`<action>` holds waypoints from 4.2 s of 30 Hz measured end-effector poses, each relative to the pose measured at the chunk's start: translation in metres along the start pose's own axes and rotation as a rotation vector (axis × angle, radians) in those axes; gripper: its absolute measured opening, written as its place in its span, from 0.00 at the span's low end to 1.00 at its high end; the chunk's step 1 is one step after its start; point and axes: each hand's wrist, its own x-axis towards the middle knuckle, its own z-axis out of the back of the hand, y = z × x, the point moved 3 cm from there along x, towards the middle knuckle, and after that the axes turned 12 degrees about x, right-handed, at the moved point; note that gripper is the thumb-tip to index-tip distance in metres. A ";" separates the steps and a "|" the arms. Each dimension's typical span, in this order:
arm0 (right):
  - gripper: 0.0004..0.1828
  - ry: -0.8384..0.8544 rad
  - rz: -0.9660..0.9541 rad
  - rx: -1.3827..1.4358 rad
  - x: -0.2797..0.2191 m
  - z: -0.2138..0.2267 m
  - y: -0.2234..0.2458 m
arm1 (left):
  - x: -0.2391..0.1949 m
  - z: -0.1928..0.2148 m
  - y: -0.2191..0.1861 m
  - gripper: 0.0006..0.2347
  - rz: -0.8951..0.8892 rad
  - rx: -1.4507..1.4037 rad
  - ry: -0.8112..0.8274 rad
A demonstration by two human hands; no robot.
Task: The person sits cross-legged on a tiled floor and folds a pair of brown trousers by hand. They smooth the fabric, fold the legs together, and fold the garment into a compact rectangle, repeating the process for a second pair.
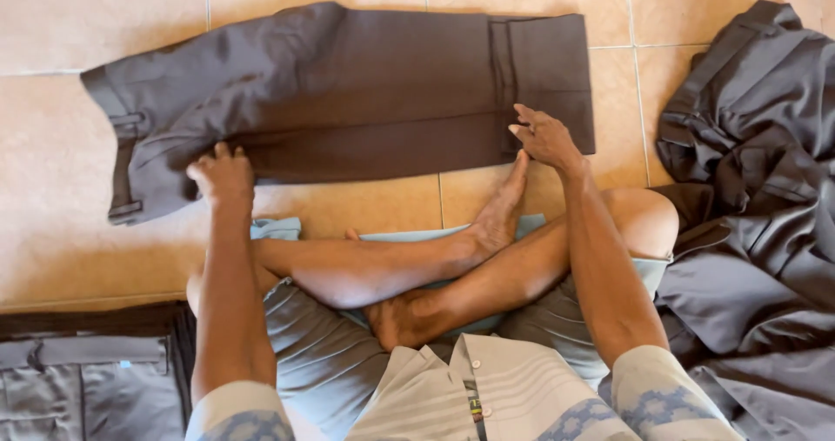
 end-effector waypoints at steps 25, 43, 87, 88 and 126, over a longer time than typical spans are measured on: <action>0.12 -0.304 0.088 0.065 0.059 -0.067 0.165 | -0.085 0.177 -0.149 0.30 -0.063 -0.687 -0.070; 0.27 -0.341 -0.441 0.389 0.049 -0.030 -0.051 | -0.092 0.170 -0.143 0.23 -0.035 -0.809 -0.036; 0.18 -0.471 -0.208 0.343 0.048 0.050 -0.017 | -0.047 0.204 -0.216 0.27 0.237 -1.140 -0.070; 0.18 -0.507 0.007 0.316 0.044 0.057 0.027 | -0.045 0.200 -0.215 0.27 0.257 -1.261 -0.053; 0.26 -0.238 -0.350 0.431 0.017 -0.079 -0.013 | -0.067 0.233 -0.084 0.24 0.676 -0.829 -0.388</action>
